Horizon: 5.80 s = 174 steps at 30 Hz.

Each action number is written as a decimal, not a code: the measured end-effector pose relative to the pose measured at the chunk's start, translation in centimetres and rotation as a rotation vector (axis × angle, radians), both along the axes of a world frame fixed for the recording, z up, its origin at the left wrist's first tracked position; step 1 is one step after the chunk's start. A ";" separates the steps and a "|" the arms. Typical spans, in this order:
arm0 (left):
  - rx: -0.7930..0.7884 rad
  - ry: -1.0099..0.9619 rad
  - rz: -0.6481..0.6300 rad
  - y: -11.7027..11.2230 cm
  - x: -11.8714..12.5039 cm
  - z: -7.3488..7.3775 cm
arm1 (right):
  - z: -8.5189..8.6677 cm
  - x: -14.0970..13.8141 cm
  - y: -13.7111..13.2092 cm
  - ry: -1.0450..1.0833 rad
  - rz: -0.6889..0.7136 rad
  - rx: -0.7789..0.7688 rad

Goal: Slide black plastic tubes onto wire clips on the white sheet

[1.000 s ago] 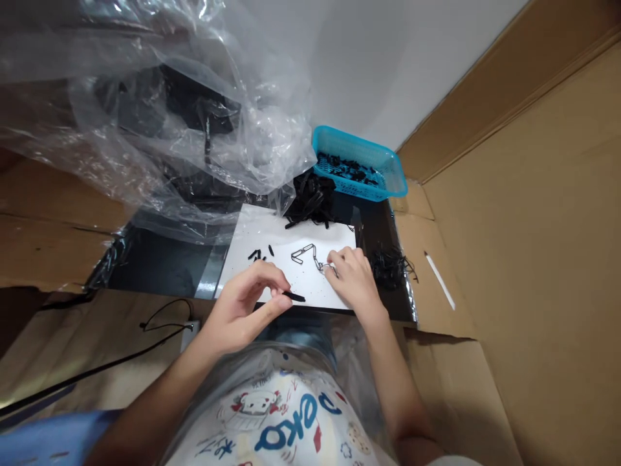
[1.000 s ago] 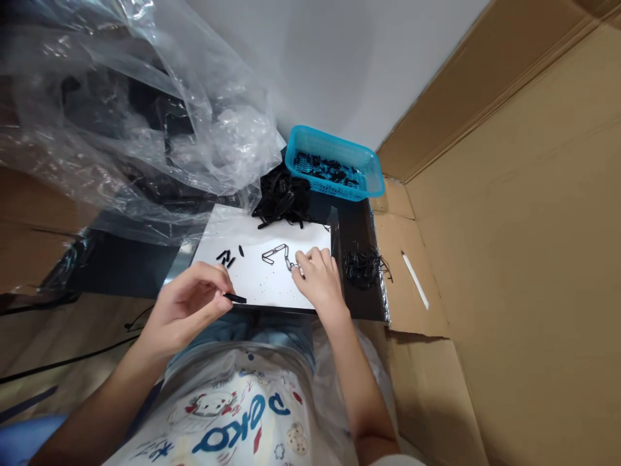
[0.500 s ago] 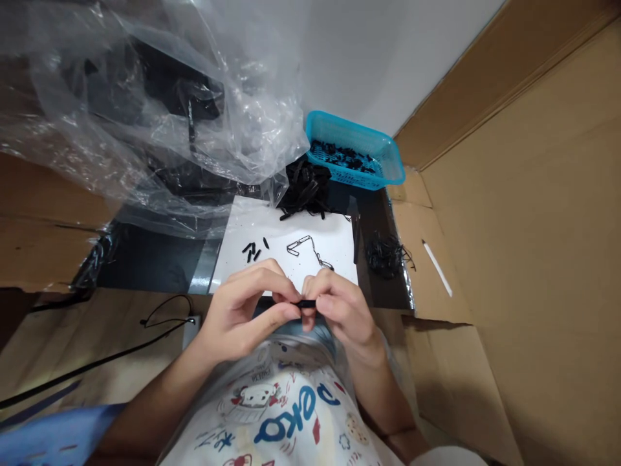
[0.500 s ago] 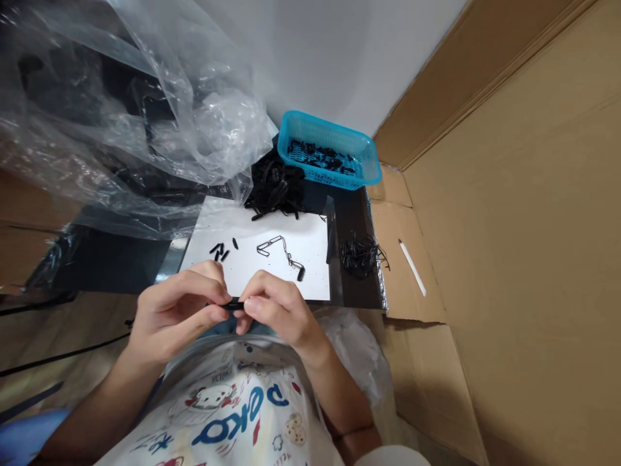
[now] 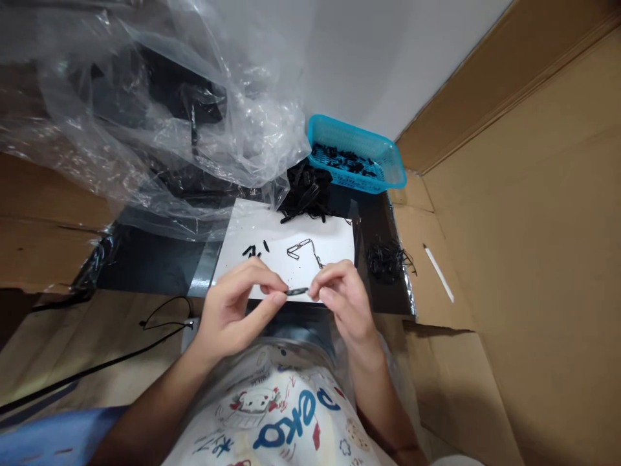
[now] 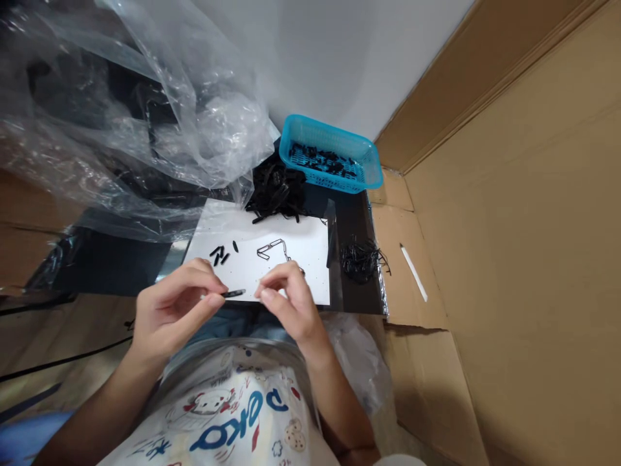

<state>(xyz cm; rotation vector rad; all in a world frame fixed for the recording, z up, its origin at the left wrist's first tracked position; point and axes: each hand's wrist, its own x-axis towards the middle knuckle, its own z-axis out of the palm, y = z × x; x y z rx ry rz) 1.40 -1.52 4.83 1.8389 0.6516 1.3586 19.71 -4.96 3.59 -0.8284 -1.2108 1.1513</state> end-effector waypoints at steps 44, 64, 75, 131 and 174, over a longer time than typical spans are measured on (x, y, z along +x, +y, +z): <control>-0.287 0.445 -0.324 4.7 1.6 -1.6 | -3.2 4.1 6.2 -0.623 0.517 -0.024; -0.424 0.256 -0.235 4.7 1.4 -1.1 | -0.8 2.1 5.0 -0.695 0.343 -0.062; -0.555 0.100 -0.172 4.4 1.8 -2.5 | -0.8 0.5 4.5 -0.756 0.186 -0.102; 0.472 0.267 0.223 3.9 3.1 -3.1 | -1.5 2.1 4.8 -0.192 0.243 -0.215; 0.005 0.366 0.101 3.7 2.9 -1.8 | -0.8 0.4 4.7 -0.756 0.078 0.059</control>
